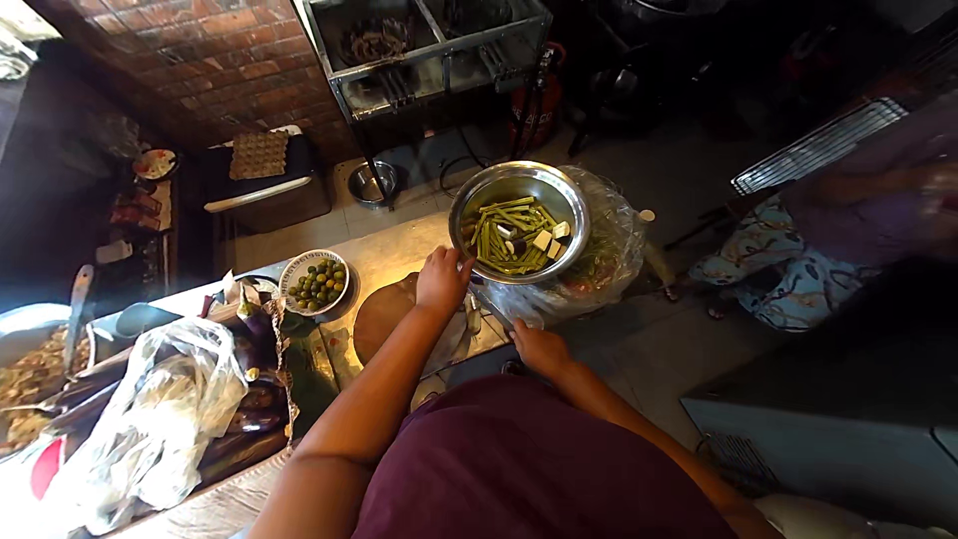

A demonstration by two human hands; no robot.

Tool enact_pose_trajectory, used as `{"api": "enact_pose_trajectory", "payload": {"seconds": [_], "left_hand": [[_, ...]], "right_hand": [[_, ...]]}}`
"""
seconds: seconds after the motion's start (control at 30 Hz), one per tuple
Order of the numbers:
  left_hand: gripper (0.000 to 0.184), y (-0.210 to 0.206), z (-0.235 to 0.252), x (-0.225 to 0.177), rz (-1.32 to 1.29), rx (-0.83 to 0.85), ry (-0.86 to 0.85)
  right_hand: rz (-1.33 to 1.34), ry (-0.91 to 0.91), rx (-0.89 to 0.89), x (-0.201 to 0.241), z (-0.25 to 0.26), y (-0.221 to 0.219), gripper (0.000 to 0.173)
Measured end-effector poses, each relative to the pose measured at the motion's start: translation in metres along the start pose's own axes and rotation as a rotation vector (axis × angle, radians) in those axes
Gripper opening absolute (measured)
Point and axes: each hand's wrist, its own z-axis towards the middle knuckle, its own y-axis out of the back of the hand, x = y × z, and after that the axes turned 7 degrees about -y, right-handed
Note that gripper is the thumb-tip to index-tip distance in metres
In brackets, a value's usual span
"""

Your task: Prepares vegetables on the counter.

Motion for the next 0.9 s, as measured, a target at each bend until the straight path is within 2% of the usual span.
{"api": "enact_pose_trajectory", "payload": {"seconds": [0.1, 0.17, 0.37, 0.53, 0.77, 0.83, 0.9], "left_hand": [[0.049, -0.027, -0.025, 0.026, 0.106, 0.248, 0.186], [0.054, -0.044, -0.032, 0.033, 0.146, 0.321, 0.217], [0.083, -0.086, -0.019, 0.028, 0.391, 0.406, 0.067], [0.094, -0.102, -0.01, 0.017, 0.559, 0.564, 0.001], [0.101, -0.11, -0.001, 0.013, 0.63, 0.653, 0.075], [0.094, -0.108, -0.002, 0.01, 0.571, 0.64, 0.095], [0.079, -0.108, -0.008, 0.004, 0.479, 0.588, 0.094]], "right_hand": [[0.01, 0.018, 0.067, -0.013, 0.004, -0.007, 0.048], [0.011, 0.02, 0.105, -0.02, 0.006, -0.014, 0.047], [0.018, -0.052, 0.07, -0.029, 0.005, -0.01, 0.047], [0.013, -0.042, 0.067, -0.034, 0.002, -0.003, 0.048], [0.024, -0.028, 0.056, -0.039, -0.003, 0.001, 0.049], [0.021, -0.029, 0.045, -0.04, -0.004, 0.003, 0.049], [0.022, -0.024, 0.025, -0.041, -0.005, 0.004, 0.049]]}}
